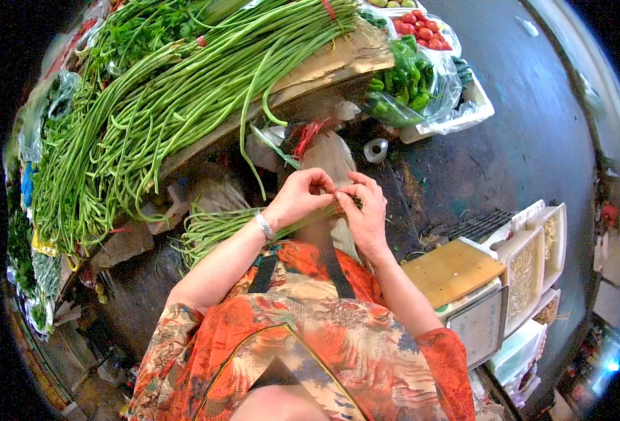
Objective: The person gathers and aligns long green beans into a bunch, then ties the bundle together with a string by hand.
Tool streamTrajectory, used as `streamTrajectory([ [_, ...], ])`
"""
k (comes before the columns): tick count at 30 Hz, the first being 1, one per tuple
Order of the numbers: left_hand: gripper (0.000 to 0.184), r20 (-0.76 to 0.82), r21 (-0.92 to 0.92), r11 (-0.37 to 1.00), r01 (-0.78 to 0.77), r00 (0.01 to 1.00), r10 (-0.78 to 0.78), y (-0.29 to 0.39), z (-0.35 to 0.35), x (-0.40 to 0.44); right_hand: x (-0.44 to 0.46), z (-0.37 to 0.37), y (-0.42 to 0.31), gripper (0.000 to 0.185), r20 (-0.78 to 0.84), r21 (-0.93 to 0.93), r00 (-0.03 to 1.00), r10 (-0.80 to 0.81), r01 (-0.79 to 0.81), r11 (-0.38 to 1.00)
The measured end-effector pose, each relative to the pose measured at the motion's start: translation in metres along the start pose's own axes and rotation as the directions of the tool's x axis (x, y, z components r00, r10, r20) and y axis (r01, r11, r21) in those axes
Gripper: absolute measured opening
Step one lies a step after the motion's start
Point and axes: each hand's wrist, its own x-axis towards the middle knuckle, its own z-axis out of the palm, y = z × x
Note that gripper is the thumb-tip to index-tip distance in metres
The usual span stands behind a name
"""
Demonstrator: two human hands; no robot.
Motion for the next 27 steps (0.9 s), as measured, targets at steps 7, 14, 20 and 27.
streamTrajectory([
  [7, 0.014, -0.030, 0.111, 0.993, -0.049, 0.998, 0.053, 0.001, 0.001, 0.001, -0.005, 0.001, -0.004, 0.014, 0.057, 0.017, 0.991, 0.117, -0.119, 0.993],
  [14, 0.014, -0.060, 0.205, 0.976, -0.080, 0.994, 0.094, 0.005, 0.001, -0.003, -0.006, -0.005, -0.003, 0.024, 0.143, 0.029, 0.984, 0.104, -0.109, 0.994],
  [20, 0.013, -0.095, 0.269, 0.953, -0.142, 0.980, 0.173, 0.005, 0.005, -0.007, -0.007, -0.005, 0.008, 0.026, 0.198, 0.122, 0.970, 0.144, -0.170, 0.978],
  [27, 0.010, -0.088, 0.362, 0.869, -0.337, 0.916, 0.392, -0.001, 0.008, -0.005, -0.003, -0.007, 0.010, 0.023, 0.206, 0.250, 0.963, 0.173, -0.222, 0.943],
])
